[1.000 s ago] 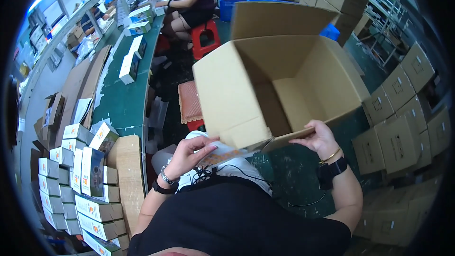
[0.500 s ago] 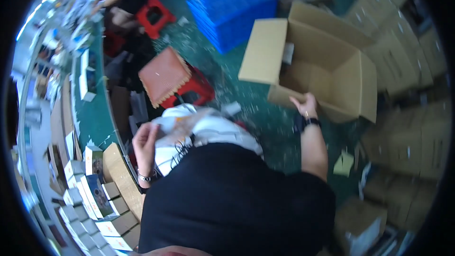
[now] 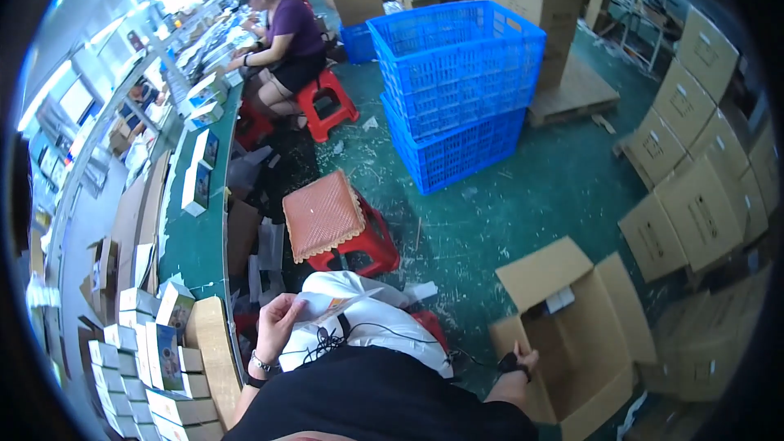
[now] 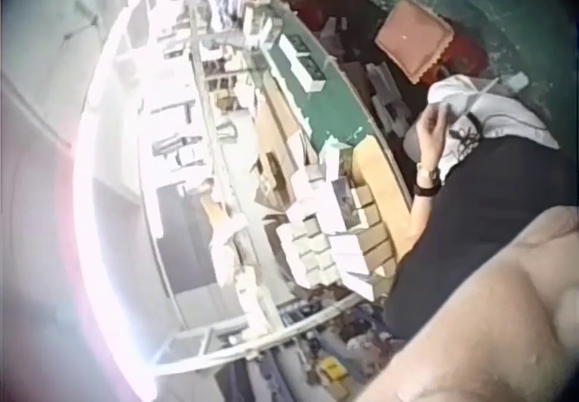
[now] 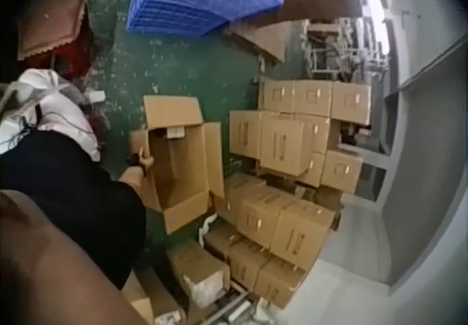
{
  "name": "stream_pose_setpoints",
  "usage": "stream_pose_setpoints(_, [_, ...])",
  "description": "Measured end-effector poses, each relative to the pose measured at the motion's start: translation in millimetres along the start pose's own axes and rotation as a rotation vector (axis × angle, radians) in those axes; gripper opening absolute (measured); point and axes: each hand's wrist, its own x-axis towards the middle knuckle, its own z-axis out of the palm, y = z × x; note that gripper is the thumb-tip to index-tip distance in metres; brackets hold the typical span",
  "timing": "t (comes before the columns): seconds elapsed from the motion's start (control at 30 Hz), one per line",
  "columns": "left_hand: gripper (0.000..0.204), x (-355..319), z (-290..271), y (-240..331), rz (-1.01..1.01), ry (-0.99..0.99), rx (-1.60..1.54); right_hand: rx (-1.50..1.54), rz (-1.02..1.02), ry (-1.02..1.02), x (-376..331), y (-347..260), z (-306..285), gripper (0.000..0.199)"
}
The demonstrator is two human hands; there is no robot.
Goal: The person opens a cardboard box, places two white boxes inside, and then removes them. They then peel stickers from a sheet and apply them to the back of several product boxes.
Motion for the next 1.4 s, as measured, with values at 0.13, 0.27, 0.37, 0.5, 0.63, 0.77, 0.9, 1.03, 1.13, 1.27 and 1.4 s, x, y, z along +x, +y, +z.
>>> stream_pose_setpoints(0.13, [0.017, -3, 0, 0, 0.041, 0.0, 0.124, -0.166, 0.18, -0.028, -33, 39, 50, 0.063])
stream_pose_setpoints(0.27, [0.016, -4, -1, 15, 0.083, 0.061, 0.068, -0.383, 0.43, -0.172, -95, 100, 109, 0.041])
stream_pose_setpoints(0.37, [0.014, -21, -20, 33, 0.182, 0.232, -0.03, -0.561, 0.666, -0.559, -106, 100, 167, 0.015])
stream_pose_setpoints(0.5, [0.013, -59, -57, 43, 0.34, 0.594, -0.168, -1.058, 0.306, -1.151, -319, 202, 291, 0.029])
stream_pose_setpoints(0.63, [0.013, -77, -87, 27, 0.382, 0.853, -0.242, -1.328, 0.141, -1.761, -491, 303, 346, 0.03])
stream_pose_setpoints(0.77, [0.013, -88, -101, 1, 0.269, 1.016, -0.26, -1.645, 0.073, -2.209, -587, 452, 364, 0.037])
stream_pose_setpoints(0.9, [0.013, -81, -109, -3, 0.176, 1.096, -0.34, -1.695, -0.487, -2.536, -631, 628, 363, 0.066])
stream_pose_setpoints(1.03, [0.013, -72, -123, -6, 0.088, 1.204, -0.309, -1.324, -1.315, -2.608, -692, 733, 334, 0.085])
stream_pose_setpoints(1.13, [0.013, -53, -136, -8, 0.034, 1.233, -0.303, -1.367, -1.639, -2.533, -712, 789, 317, 0.083])
stream_pose_setpoints(1.27, [0.014, -29, -146, -14, -0.013, 1.236, -0.318, -1.39, -1.97, -2.632, -722, 844, 301, 0.076])
stream_pose_setpoints(1.4, [0.015, -9, -148, -20, -0.116, 1.199, -0.361, -1.258, -1.994, -2.779, -728, 891, 327, 0.07])
